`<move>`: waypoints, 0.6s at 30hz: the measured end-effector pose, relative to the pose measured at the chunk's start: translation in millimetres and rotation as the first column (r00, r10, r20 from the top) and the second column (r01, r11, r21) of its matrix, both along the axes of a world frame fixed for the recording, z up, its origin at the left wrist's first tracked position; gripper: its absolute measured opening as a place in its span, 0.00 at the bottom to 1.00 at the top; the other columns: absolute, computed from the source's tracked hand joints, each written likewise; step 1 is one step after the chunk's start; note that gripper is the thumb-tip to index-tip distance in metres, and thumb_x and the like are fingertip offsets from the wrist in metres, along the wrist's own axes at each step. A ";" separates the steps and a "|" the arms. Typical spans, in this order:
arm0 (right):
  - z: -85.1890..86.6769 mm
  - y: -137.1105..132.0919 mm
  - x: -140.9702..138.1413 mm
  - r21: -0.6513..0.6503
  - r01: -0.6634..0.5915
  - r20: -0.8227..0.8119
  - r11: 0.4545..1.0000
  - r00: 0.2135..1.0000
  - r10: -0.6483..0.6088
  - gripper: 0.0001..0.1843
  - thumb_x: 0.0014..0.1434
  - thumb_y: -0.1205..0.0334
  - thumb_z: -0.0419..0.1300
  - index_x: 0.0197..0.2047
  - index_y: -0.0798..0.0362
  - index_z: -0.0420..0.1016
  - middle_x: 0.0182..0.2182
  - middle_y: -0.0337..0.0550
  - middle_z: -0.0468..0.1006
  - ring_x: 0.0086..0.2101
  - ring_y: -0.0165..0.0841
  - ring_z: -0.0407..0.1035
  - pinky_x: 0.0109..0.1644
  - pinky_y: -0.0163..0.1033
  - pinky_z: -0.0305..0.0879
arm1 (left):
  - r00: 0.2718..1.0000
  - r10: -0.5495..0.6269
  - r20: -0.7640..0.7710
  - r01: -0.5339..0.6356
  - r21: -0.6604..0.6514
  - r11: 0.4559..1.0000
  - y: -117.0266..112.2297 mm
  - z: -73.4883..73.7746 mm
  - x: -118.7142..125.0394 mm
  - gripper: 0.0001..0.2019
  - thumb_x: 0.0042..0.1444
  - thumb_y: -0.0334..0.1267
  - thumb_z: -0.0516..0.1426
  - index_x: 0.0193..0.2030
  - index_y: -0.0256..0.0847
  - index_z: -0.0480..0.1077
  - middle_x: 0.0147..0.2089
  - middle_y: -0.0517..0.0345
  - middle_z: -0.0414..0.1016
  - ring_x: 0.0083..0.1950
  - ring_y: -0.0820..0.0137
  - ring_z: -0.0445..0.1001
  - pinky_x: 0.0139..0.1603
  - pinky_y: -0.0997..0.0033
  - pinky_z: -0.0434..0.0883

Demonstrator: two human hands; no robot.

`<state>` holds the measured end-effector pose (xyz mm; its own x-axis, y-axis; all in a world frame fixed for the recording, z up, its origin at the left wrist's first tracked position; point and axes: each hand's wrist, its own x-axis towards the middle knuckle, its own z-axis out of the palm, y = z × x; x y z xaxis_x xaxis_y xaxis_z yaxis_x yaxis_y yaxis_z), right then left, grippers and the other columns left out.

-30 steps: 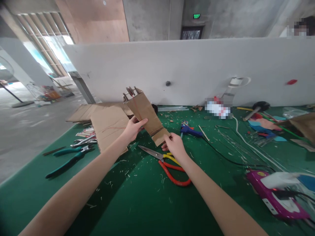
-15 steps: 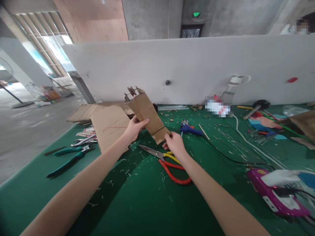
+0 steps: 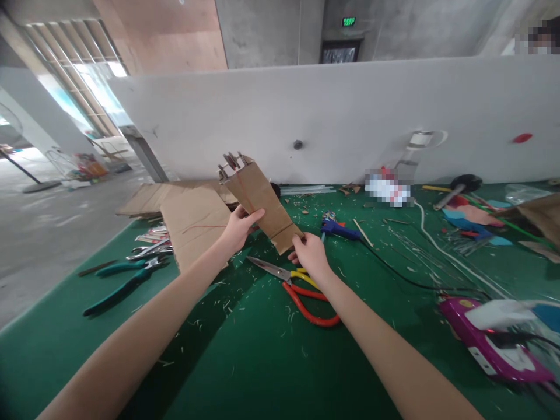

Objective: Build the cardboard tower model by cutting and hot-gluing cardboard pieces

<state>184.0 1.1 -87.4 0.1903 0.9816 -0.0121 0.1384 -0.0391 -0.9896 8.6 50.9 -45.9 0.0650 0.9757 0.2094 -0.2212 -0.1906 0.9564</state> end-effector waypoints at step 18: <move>2.0 -2.1 1.3 0.006 0.021 -0.087 1.000 0.996 -0.020 0.04 0.58 0.67 0.55 0.31 0.55 0.66 0.17 0.40 0.75 0.18 0.33 0.74 0.21 0.36 0.74 | 0.991 0.022 -0.132 -0.006 0.114 0.993 -4.4 -5.1 7.1 0.21 0.43 0.44 0.65 0.43 0.41 0.69 0.49 0.52 0.75 0.46 0.62 0.75 0.41 0.64 0.74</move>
<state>185.2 -1.1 -85.4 0.2090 0.9776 -0.0230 0.0511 -0.0344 -0.9981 15.7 46.5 -51.0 0.0860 0.9471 0.3092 -0.0904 -0.3016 0.9491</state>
